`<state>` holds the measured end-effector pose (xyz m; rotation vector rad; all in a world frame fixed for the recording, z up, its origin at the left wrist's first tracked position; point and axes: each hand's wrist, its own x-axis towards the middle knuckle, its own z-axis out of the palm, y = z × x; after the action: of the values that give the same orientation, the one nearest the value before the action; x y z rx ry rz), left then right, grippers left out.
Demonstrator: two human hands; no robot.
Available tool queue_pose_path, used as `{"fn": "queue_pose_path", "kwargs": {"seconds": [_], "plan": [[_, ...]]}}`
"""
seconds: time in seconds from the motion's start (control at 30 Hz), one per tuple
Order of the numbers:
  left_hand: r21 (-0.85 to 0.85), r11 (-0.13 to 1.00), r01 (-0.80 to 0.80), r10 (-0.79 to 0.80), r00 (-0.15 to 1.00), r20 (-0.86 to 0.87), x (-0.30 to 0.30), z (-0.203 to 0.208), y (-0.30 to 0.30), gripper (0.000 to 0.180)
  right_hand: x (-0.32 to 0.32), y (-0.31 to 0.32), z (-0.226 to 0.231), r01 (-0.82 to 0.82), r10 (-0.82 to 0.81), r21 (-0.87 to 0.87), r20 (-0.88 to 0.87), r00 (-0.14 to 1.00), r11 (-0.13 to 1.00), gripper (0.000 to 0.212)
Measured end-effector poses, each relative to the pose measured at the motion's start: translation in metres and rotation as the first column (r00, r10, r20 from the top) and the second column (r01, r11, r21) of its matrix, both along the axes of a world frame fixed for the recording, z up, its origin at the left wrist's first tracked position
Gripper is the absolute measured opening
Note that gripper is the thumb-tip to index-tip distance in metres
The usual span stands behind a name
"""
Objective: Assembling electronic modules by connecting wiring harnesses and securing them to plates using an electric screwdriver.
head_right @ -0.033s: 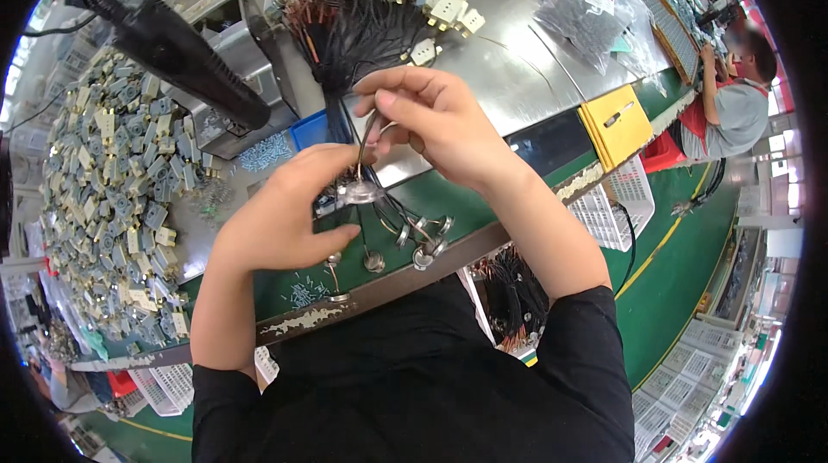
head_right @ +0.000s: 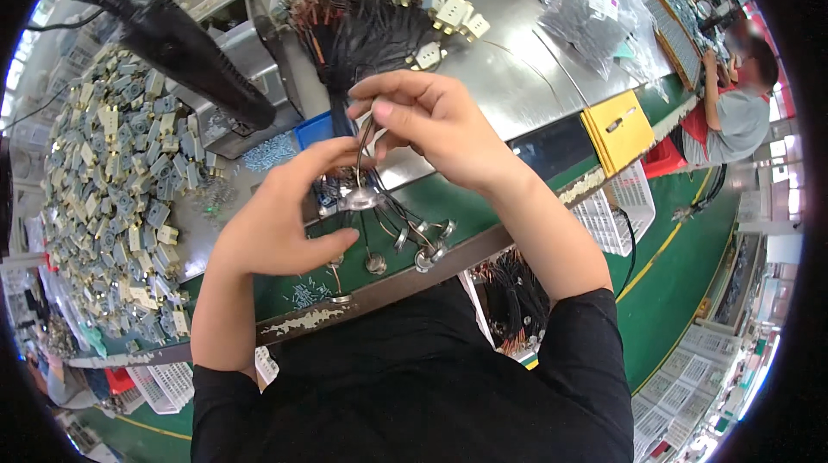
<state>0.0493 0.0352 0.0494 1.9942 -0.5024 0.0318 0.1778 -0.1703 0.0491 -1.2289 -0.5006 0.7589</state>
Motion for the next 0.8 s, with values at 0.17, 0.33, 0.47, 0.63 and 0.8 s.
{"fn": "queue_pose_path", "kwargs": {"seconds": [0.17, 0.33, 0.47, 0.63, 0.8], "plan": [[-0.846, 0.467, -0.257, -0.036, 0.951, -0.308, -0.044, -0.003, -0.004, 0.056, -0.006, 0.031, 0.017, -0.059, 0.142, -0.183, 0.489, 0.860, 0.981, 0.024], [-0.887, 0.249, -0.389, 0.085, 0.921, -0.380, -0.066, -0.008, 0.018, 0.033, -0.010, 0.065, 0.037, 0.015, 0.278, -0.284, 0.946, 0.165, 0.959, 0.019], [-0.916, -0.104, -0.386, -0.134, 0.918, -0.372, -0.080, -0.012, 0.026, 0.018, -0.017, 0.096, 0.030, -0.097, 0.130, -0.132, 0.991, -0.029, 0.986, 0.020], [-0.869, 0.133, -0.477, -0.160, 0.855, -0.494, -0.081, -0.003, 0.056, 0.022, -0.024, 0.110, 0.014, -0.305, 0.368, -0.274, 0.875, 0.314, 0.912, 0.017], [-0.746, 0.395, -0.536, -0.021, 0.807, -0.590, -0.075, -0.022, 0.084, 0.028, -0.030, 0.121, -0.002, -0.364, 0.418, -0.274, 0.809, 0.414, 0.890, 0.018]]}}
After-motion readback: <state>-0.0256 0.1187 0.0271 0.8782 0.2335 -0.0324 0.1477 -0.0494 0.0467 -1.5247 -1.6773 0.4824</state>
